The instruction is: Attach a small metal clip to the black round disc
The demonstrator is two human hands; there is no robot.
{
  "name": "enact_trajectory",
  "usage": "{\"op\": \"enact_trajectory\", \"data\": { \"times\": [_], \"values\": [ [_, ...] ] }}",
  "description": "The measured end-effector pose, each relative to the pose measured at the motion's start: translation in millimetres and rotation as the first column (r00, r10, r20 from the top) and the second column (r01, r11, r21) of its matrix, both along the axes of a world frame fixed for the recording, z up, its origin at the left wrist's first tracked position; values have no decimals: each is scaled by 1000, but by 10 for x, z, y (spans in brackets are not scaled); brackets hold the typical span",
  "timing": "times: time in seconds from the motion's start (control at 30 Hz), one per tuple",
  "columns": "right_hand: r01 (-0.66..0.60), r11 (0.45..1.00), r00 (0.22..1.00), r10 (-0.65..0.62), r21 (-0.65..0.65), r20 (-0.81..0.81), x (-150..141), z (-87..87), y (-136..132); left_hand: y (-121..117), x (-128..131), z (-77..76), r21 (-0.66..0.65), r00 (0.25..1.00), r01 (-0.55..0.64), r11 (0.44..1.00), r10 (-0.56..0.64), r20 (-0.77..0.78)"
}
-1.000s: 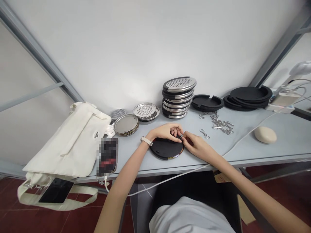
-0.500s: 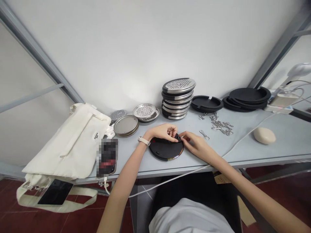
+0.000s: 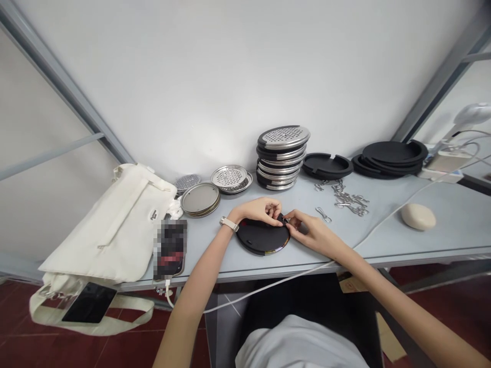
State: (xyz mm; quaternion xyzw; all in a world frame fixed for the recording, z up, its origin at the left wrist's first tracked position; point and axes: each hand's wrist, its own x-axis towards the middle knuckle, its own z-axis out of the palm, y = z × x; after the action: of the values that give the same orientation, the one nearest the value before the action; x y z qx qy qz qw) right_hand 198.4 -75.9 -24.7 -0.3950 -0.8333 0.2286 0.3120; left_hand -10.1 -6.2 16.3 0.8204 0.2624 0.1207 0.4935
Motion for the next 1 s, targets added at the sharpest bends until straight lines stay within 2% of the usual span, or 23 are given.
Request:
{"op": "enact_trajectory", "data": {
  "times": [0.4, 1.0],
  "values": [
    [32, 999, 999, -32, -25, -5, -8, 25, -17, 23, -6, -14, 18, 999, 43, 999, -43, 8],
    [62, 998, 997, -62, -13, -47, 9, -1, -10, -15, 16, 49, 10, 999, 4, 1000, -4, -42]
  ]
}}
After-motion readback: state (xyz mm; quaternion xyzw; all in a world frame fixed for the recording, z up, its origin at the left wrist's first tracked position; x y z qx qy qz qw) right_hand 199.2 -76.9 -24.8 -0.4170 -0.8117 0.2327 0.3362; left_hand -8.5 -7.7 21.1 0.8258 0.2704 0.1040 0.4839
